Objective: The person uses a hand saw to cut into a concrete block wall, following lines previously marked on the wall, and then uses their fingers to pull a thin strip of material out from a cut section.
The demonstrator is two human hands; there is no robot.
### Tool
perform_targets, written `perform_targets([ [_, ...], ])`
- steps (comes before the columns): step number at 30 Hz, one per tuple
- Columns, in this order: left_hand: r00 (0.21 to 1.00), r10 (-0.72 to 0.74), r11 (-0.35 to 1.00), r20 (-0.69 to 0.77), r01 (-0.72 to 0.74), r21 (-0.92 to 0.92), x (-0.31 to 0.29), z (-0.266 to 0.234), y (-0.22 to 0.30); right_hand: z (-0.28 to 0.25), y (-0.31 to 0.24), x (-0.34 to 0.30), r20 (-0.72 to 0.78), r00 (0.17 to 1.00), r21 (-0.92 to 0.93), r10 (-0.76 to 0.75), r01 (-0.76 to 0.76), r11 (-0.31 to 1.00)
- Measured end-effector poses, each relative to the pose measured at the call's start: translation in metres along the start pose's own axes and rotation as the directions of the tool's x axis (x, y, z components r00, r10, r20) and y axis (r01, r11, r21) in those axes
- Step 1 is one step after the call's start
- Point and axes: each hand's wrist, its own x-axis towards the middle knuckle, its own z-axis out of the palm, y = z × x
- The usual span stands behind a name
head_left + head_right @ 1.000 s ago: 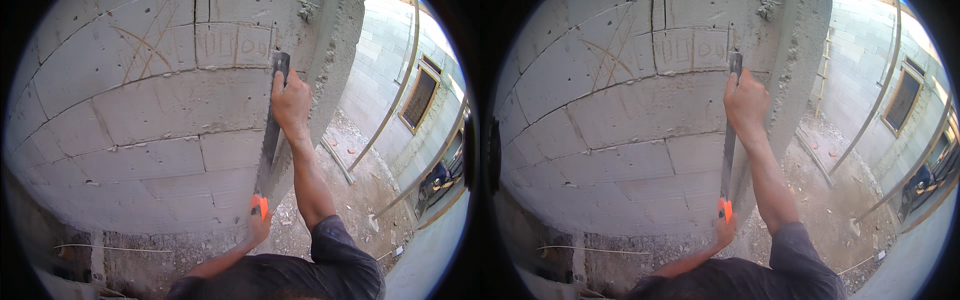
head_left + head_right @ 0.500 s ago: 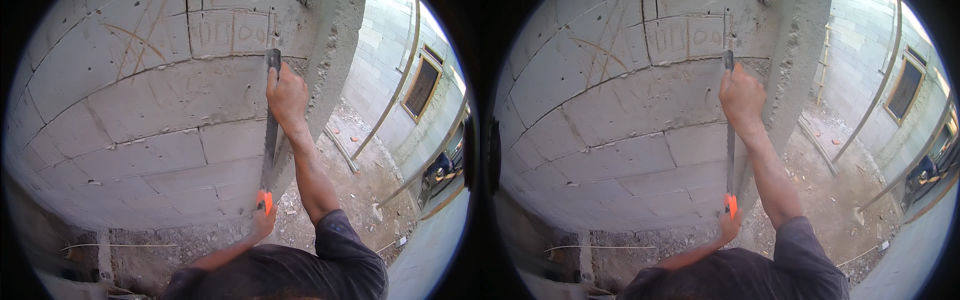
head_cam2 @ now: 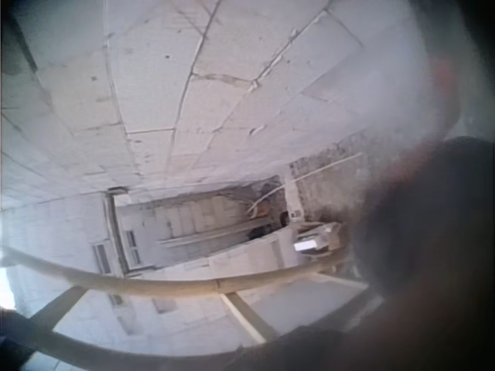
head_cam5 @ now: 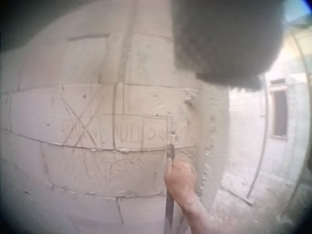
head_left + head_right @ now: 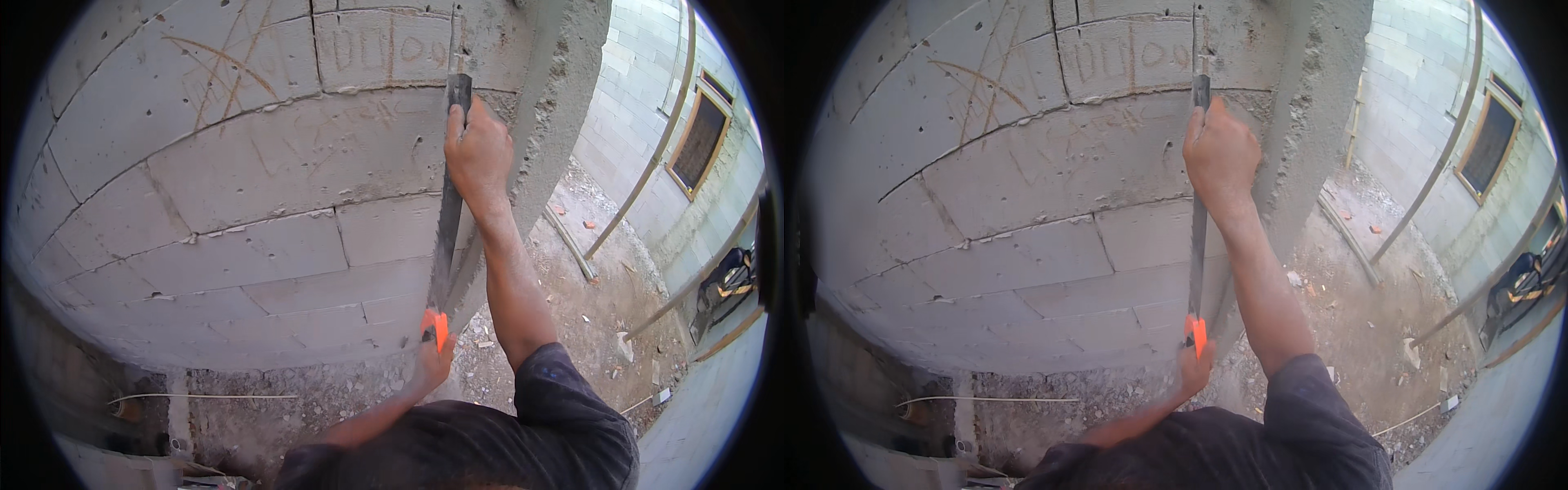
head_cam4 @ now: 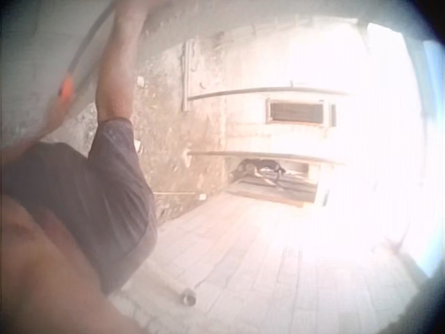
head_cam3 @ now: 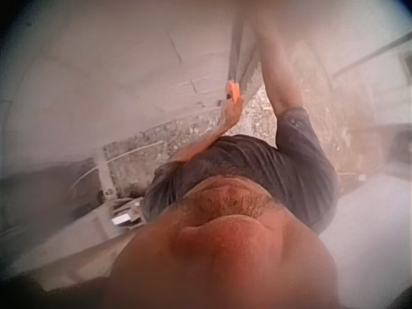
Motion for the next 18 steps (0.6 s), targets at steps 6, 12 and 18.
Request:
perform_targets([
  [6,0.989,0.13,0.991,-0.076,-0.132,-0.017,0.022,-0.013,0.06,-0.035,-0.025,0.041,-0.061,0.993,0.062,-0.105,0.109,0.992],
  [12,0.999,-0.033,0.999,-0.027,0.032,-0.032,0.039,-0.004,0.023,-0.008,-0.016,0.045,-0.073,0.995,-0.051,-0.07,0.067,0.996],
  [18,0.999,-0.033,0.998,0.02,0.034,-0.057,0.001,-0.001,0.001,-0.001,-0.001,0.002,0.019,0.999,-0.037,-0.044,0.045,0.998],
])
